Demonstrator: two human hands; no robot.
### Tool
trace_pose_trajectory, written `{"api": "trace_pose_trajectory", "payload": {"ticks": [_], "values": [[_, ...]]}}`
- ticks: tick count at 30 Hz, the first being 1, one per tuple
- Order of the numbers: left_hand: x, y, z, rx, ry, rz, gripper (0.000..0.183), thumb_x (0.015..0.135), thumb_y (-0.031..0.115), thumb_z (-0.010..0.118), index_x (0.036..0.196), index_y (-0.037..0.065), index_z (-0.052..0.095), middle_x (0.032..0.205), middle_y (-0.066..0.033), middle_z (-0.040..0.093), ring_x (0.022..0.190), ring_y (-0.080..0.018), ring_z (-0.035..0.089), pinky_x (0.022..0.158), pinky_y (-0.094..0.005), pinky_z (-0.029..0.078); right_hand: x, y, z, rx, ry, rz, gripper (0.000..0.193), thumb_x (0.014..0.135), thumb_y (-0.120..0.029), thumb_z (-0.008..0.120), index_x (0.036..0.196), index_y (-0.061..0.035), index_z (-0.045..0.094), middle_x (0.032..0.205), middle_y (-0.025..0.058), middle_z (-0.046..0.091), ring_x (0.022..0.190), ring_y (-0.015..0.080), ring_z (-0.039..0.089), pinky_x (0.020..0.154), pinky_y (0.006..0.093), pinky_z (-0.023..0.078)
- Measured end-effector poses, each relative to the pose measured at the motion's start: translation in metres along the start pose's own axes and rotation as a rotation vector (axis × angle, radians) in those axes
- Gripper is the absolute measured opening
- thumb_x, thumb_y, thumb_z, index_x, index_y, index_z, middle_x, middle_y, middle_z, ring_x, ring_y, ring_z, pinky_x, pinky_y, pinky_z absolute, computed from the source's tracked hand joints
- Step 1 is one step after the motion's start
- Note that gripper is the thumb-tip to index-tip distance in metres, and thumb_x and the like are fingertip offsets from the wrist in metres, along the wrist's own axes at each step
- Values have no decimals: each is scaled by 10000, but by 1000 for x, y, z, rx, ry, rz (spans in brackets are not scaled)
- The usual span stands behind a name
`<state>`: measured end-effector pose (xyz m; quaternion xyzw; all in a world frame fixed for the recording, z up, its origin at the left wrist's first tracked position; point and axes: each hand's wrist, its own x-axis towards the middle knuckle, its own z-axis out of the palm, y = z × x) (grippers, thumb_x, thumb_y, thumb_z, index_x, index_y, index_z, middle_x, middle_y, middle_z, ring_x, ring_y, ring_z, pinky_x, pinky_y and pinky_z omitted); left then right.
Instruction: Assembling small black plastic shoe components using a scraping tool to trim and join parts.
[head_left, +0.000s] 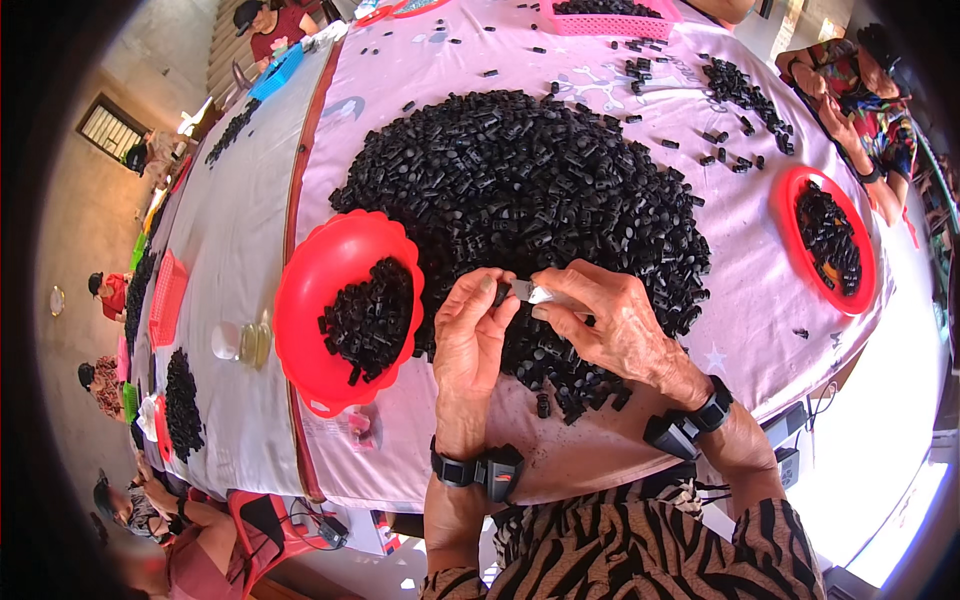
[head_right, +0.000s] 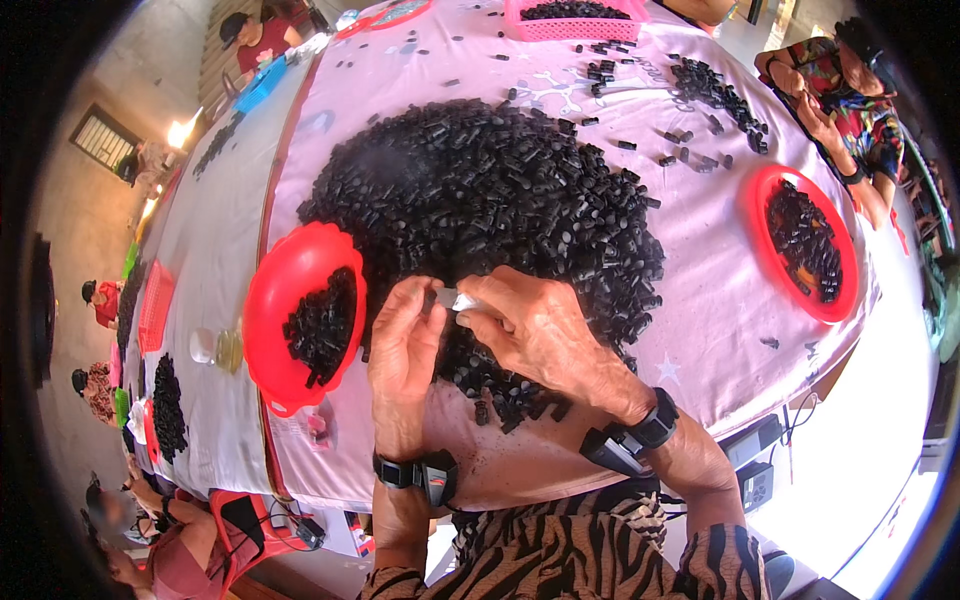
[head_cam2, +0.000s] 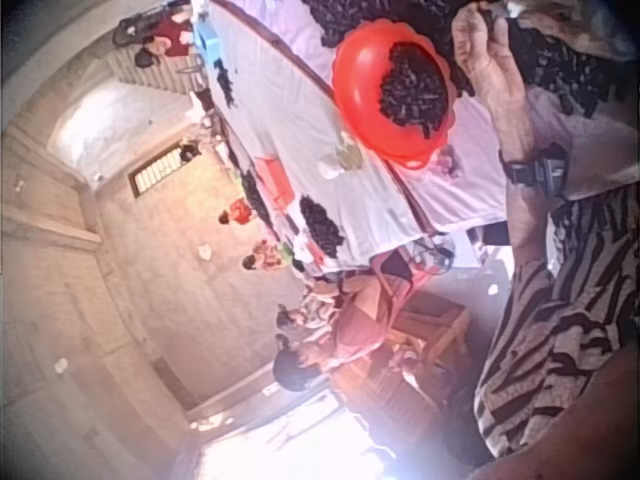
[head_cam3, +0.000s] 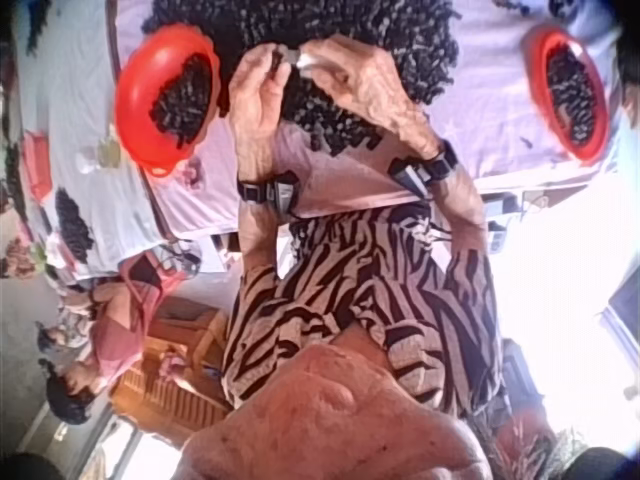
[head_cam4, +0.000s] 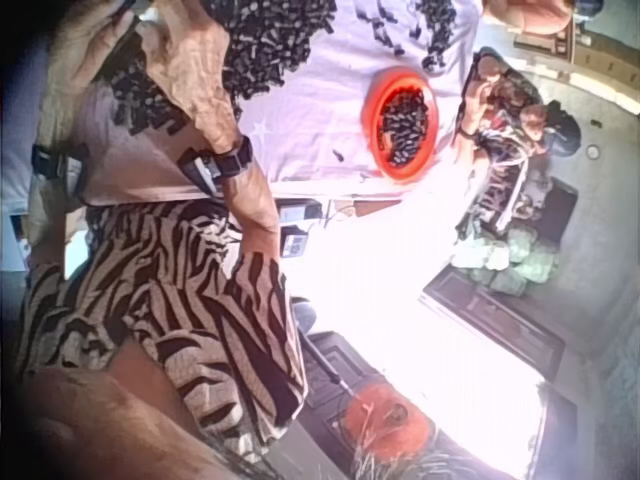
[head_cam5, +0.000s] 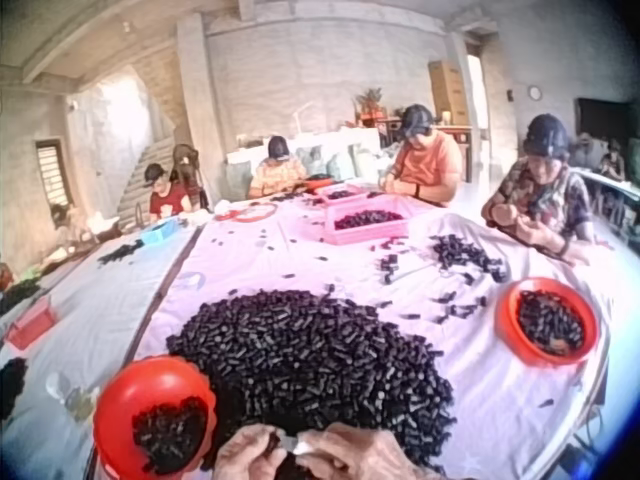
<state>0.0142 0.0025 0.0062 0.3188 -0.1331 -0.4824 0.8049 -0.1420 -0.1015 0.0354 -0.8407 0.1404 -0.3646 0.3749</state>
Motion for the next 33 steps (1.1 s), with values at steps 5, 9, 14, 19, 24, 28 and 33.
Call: {"api": "trace_pose_trajectory", "payload": {"ticks": [5, 9, 14, 19, 24, 28, 33], "values": [[0, -1, 1, 45, 31, -3, 149, 941, 77, 624, 1043, -28, 652, 1067, -114, 666, 957, -162, 662, 868, -276, 585, 0, -1, 1, -13, 22, 15, 262, 803, -1, 688, 1053, -33, 619, 837, 139, 628, 647, 342, 640, 527, 389, 500], [-1, -1, 6, 51, 13, -29, 199, 936, 32, 596, 1112, -54, 634, 1122, -120, 642, 1011, -171, 643, 949, -316, 555, 0, -1, -2, -47, -27, 61, 258, 865, -18, 681, 1108, 25, 605, 921, 143, 655, 795, 270, 722, 621, 315, 591], [-2, -1, 9, 93, 21, -51, 249, 924, -10, 562, 1161, -69, 613, 1124, -115, 629, 1043, -179, 629, 999, -350, 530, -1, 0, -1, -51, -25, 66, 251, 873, -23, 672, 1107, 33, 600, 939, 150, 655, 807, 278, 723, 634, 319, 595], [-2, -3, 4, 137, 32, 13, 227, 922, -3, 580, 1140, -54, 617, 1063, -111, 638, 1009, -178, 644, 965, -336, 551, 0, 1, -1, -51, -35, 55, 253, 871, -33, 676, 1107, 23, 604, 928, 144, 657, 804, 273, 722, 627, 320, 595], [-2, -2, 0, 157, 51, -1, 244, 904, 9, 621, 1141, -44, 604, 1068, -112, 642, 1018, -192, 637, 934, -305, 541, -1, 0, -1, -71, -66, 55, 271, 862, -41, 689, 1115, 8, 605, 933, 143, 660, 789, 265, 719, 625, 320, 593], [-2, 2, 0, 189, -6, -33, 231, 923, 27, 621, 1149, -20, 615, 1031, -107, 664, 943, -161, 666, 826, -281, 596, 0, 1, 4, -28, 69, 8, 248, 807, -32, 699, 1038, -47, 609, 853, 131, 643, 674, 327, 663, 542, 377, 526], [0, -2, 6, 163, 22, -56, 228, 930, 34, 617, 1152, -16, 615, 1015, -108, 673, 866, -152, 684, 757, -262, 604, 2, -1, 6, 47, 144, 63, 260, 806, -66, 720, 1041, -33, 614, 898, 149, 662, 721, 325, 683, 584, 366, 545]]}}
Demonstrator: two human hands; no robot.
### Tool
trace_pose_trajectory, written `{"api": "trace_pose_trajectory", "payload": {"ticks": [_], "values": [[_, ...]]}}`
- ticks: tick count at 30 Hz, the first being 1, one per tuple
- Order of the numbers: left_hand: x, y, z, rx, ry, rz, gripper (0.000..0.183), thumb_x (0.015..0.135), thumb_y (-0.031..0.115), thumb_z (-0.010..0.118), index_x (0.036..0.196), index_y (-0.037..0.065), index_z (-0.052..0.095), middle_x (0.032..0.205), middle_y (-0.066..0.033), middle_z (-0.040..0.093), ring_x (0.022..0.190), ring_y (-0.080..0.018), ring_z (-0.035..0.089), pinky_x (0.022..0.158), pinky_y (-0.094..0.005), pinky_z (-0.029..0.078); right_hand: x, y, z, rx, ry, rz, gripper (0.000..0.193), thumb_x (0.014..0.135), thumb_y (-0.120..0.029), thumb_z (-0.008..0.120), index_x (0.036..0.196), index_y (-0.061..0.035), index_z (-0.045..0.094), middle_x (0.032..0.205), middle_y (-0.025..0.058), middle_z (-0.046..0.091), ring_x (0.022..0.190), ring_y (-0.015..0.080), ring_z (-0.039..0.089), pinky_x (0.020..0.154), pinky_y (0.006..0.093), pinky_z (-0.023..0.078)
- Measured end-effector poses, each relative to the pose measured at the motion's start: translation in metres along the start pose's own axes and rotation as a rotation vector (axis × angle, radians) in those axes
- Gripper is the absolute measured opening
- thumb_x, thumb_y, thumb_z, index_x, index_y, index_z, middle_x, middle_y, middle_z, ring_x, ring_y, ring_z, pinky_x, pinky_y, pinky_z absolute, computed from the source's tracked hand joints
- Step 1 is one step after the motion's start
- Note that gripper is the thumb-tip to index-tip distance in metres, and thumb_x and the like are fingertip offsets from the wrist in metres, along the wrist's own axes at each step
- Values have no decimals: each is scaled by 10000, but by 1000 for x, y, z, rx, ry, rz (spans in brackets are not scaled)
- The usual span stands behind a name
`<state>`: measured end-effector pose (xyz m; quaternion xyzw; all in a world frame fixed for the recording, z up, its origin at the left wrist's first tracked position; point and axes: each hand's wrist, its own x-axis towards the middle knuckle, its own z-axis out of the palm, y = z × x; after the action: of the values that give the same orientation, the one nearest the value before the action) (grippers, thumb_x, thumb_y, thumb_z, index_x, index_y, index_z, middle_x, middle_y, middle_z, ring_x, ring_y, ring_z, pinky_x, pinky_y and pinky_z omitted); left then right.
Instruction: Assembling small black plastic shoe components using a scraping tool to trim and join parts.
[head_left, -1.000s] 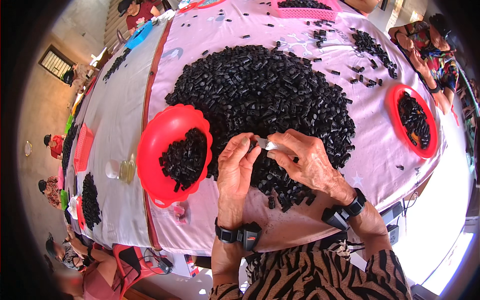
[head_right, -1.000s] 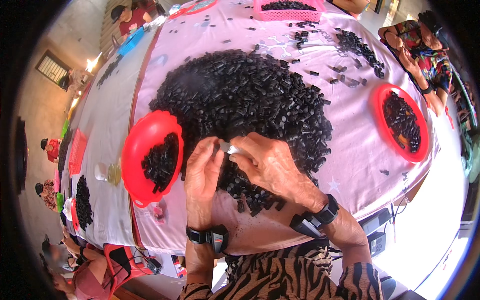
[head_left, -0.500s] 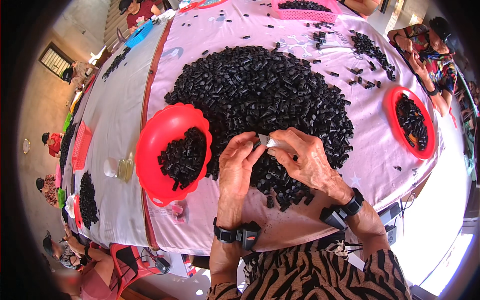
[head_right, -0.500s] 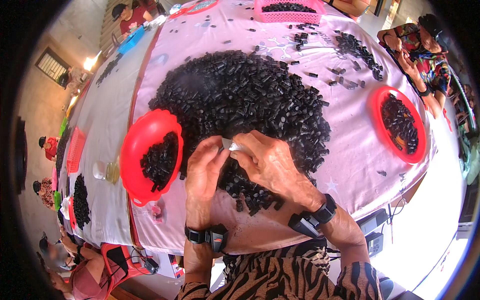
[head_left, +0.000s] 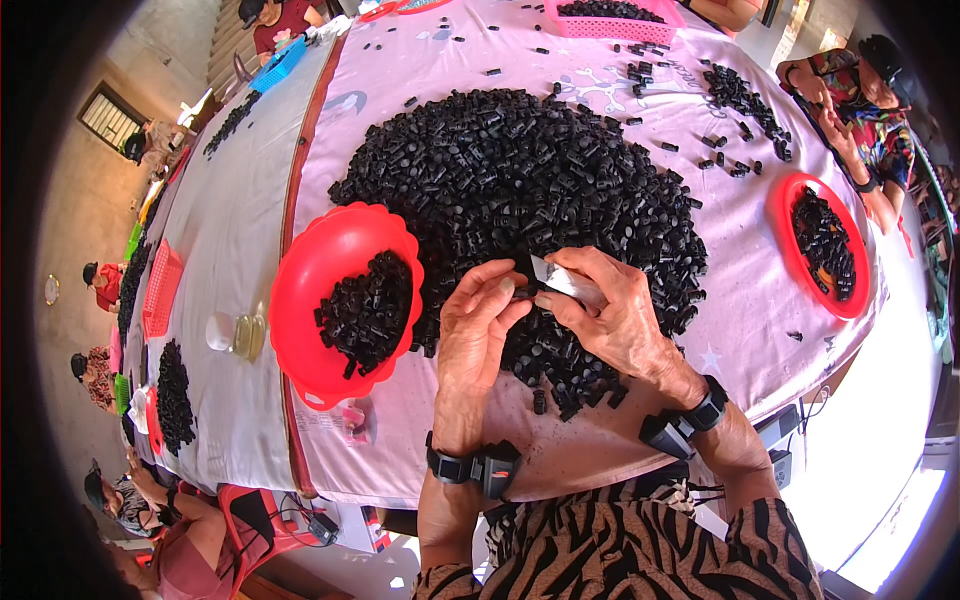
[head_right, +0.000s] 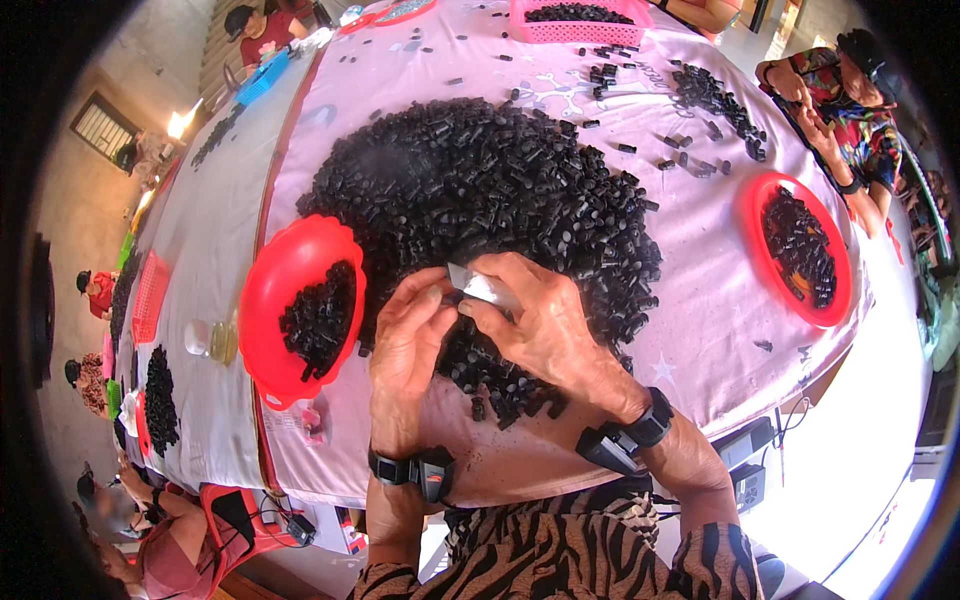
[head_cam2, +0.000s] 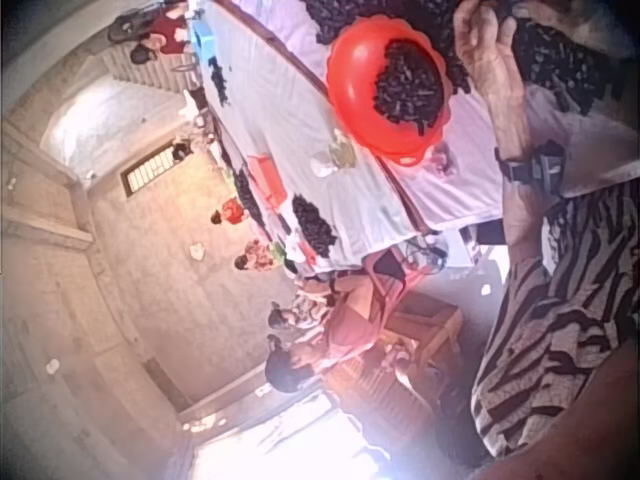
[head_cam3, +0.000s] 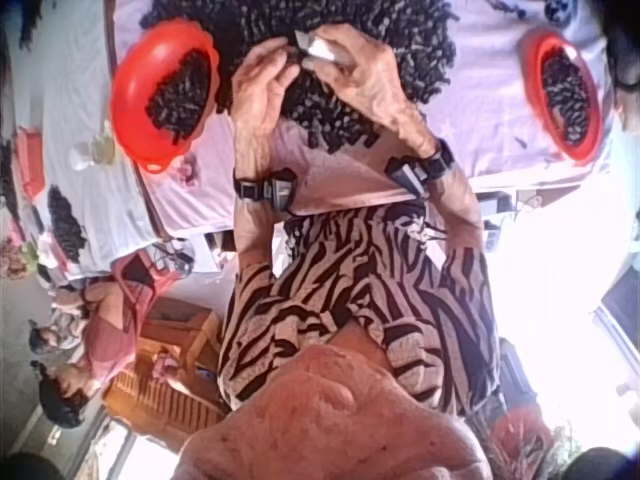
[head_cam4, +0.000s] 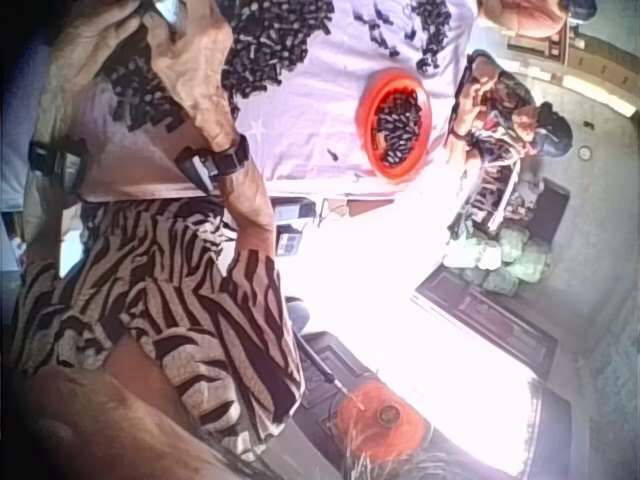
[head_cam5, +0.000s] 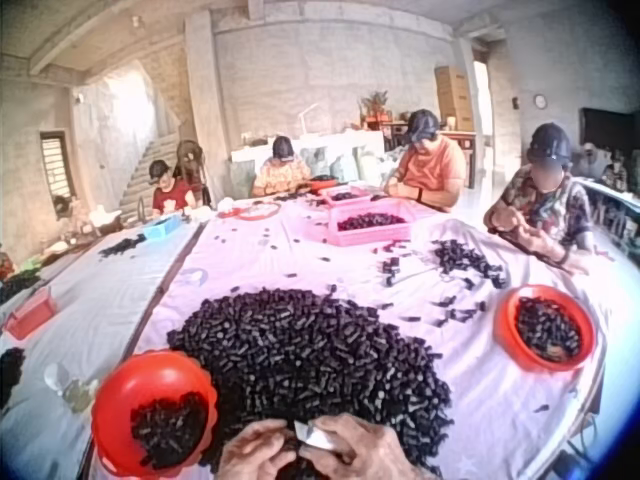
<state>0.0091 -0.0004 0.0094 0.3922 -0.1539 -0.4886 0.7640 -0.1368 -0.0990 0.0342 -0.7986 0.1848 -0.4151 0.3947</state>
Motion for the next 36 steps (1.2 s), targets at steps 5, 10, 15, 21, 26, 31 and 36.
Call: {"api": "trace_pose_trajectory", "payload": {"ticks": [5, 10, 15, 21, 26, 31, 36], "values": [[0, -2, -3, -12, -56, -2, 219, 929, 43, 626, 1140, -16, 619, 1007, -101, 677, 830, -144, 688, 737, -249, 605, 0, -1, -1, 39, -44, 40, 260, 805, -87, 733, 1026, -16, 617, 888, 149, 669, 722, 320, 685, 609, 363, 550], [-1, -1, -1, 60, -91, 0, 206, 922, 44, 637, 1122, -7, 626, 989, -73, 677, 827, -136, 682, 711, -244, 598, -1, 0, -1, 60, -68, 36, 250, 808, -99, 738, 1012, -15, 619, 840, 153, 668, 711, 308, 685, 595, 354, 544], [0, -4, -2, 69, -120, -13, 213, 919, 46, 643, 1125, -4, 624, 1028, -81, 671, 888, -144, 667, 760, -270, 580, -1, -3, -3, 50, -70, 91, 220, 813, -70, 715, 1003, -15, 620, 848, 154, 666, 718, 307, 687, 599, 356, 543], [1, -6, -4, 40, -200, -78, 239, 925, 60, 632, 1153, -8, 615, 1066, -93, 662, 938, -162, 657, 811, -300, 567, -1, -2, -2, 56, -51, 50, 210, 804, -29, 685, 1002, -14, 617, 883, 151, 660, 755, 323, 682, 630, 369, 544], [0, -5, -3, 40, -234, -120, 270, 922, 57, 630, 1182, -12, 608, 1067, -98, 665, 929, -171, 661, 824, -311, 563, 0, 1, -4, 75, -64, 7, 207, 801, -18, 671, 1002, -18, 619, 893, 147, 658, 763, 334, 677, 635, 371, 542], [1, -4, -5, -11, -253, -154, 299, 923, 59, 631, 1212, -15, 602, 1067, -99, 668, 918, -175, 664, 837, -307, 557, 0, 0, -3, 80, -22, -25, 205, 806, -12, 660, 1007, -28, 626, 906, 150, 658, 767, 331, 678, 631, 371, 543], [0, -2, -6, -58, -242, -179, 310, 925, 51, 624, 1226, -21, 599, 1078, -98, 667, 917, -169, 661, 846, -293, 552, 1, -3, -6, 56, -28, 7, 200, 829, -39, 662, 1027, -31, 634, 909, 152, 656, 762, 331, 679, 624, 382, 544]]}}
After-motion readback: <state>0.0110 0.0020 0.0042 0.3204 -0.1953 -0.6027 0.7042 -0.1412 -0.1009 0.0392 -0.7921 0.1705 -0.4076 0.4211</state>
